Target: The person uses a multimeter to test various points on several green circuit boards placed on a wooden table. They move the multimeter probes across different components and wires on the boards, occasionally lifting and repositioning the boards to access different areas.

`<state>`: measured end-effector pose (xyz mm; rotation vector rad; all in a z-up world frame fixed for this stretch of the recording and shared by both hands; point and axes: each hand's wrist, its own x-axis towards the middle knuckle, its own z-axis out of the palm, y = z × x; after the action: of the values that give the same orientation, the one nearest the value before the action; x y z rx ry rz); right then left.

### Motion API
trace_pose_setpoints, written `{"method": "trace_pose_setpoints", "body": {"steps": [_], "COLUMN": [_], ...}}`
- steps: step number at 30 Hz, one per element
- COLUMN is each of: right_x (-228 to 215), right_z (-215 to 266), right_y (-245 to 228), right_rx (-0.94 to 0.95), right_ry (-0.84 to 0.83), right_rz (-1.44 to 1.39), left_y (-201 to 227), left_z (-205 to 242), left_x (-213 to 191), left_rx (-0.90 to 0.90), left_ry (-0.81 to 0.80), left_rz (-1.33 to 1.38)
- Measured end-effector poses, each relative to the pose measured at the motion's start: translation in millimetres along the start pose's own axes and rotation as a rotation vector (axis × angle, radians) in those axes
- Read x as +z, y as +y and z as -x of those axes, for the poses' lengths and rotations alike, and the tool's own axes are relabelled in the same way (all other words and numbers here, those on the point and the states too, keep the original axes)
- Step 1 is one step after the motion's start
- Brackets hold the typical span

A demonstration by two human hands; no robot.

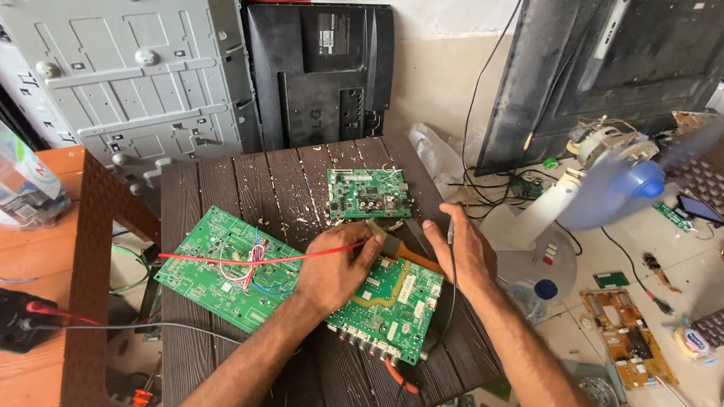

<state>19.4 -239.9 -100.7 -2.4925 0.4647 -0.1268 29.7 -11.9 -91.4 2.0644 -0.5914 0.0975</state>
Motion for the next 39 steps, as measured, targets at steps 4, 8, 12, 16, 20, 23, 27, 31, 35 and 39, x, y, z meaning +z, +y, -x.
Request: {"method": "trace_pose_setpoints", "body": {"steps": [4,8,12,16,20,23,27,31,35,39], "right_x": [-3.7,0.6,1.8,5.5,2.1,-4.2,5.2,3.5,8.1,-10.2], "right_z": [3.6,0.4,-7.8,-6.3,-4.5,-1.5,-3.3,-2.7,-6.1,11.7], "right_y": [-5.2,-1.8,5.0,8.0,6.2,-0.3,3.4,11.9,18.1,3.0], "right_rx": [0.025,0.02,0.012,-0.022,-0.006,-0.016,-0.054,-0.086,-0.061,-0.057], "right_ry": [-0.011,0.005,0.009,0.005,0.017,0.029,0.05,0.049,0.036,0.036], "right_rz": [0.012,0.017,-0.001,-0.02,-0.019,-0.033,-0.159,-0.092,-0.112,-0.191], "left_y": [-2.9,-1.7,2.5,-8.9,-1.7,-3.5,1.1,-9.0,-13.8,-35.2], "left_z": [-0.3,0.3,-3.5,-1.0,2.0,1.1,3.2,4.2,5.9,0.5], "left_x": [1.6,0.0,1.5,5.7,2.6,3.3,-0.3,5.4,7.9,11.2], "left_rx": [-0.01,0.036,0.044,0.038,0.025,0.034,0.083,0.143,0.209,0.241], "left_ry": [-0.004,-0.004,-0.013,-0.018,-0.022,-0.001,0.023,0.105,0.154,0.225], "left_rz": [-0.007,-0.012,-0.02,-0.065,-0.084,-0.119,-0.111,-0.113,-0.024,0.135]}}
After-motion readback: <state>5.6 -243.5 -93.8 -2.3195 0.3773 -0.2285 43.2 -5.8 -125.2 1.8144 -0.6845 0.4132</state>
